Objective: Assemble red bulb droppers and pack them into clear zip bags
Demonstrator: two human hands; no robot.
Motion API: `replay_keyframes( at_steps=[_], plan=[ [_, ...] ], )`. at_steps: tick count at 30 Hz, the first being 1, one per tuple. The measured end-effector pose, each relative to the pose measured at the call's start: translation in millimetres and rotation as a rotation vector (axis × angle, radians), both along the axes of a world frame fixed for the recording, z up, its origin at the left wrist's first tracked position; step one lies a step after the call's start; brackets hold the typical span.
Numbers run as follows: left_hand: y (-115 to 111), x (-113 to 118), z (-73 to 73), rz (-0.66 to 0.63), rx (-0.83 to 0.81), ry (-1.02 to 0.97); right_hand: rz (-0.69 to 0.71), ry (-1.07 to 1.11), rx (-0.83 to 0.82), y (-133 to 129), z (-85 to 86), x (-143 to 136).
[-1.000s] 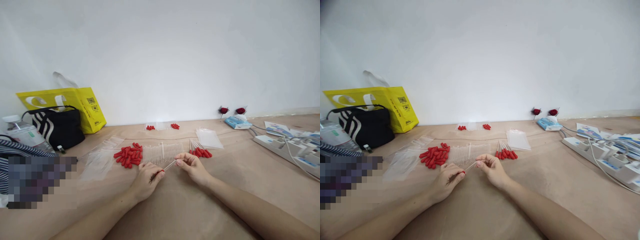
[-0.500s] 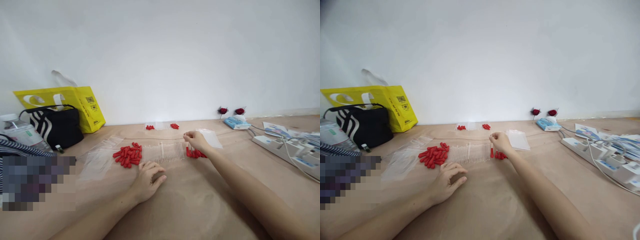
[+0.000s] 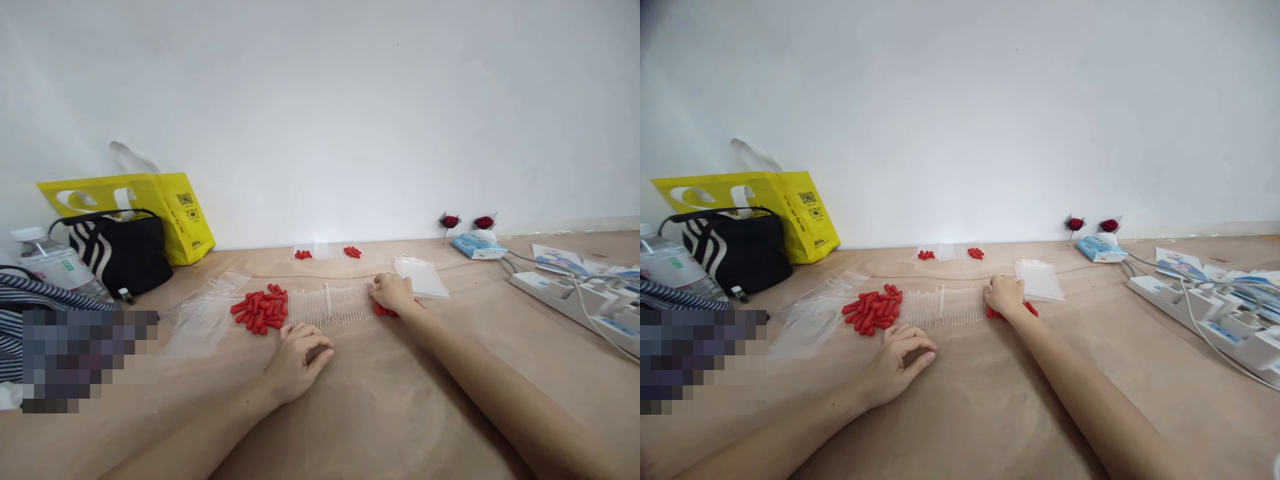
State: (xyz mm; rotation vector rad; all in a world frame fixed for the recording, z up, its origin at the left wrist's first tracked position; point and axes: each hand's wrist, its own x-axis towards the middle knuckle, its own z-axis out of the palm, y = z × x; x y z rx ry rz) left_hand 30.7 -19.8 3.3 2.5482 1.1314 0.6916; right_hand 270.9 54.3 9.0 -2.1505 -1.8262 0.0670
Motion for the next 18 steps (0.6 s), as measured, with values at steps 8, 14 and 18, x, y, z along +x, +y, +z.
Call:
replay_keyframes(
  at_steps=[8, 14, 18],
  plan=[
    [-2, 3, 1.6, 0.068, -0.004, -0.010, 0.112, -0.100, -0.010, -32, -1.3, 2],
    [-2, 1, 1.5, 0.136, -0.003, -0.020, 0.141, -0.112, -0.047, -28, 3.8, 6],
    [-2, -1, -1.3, 0.186, 0.004, -0.023, 0.152, -0.096, -0.072, -29, 6.6, 5]
  ],
)
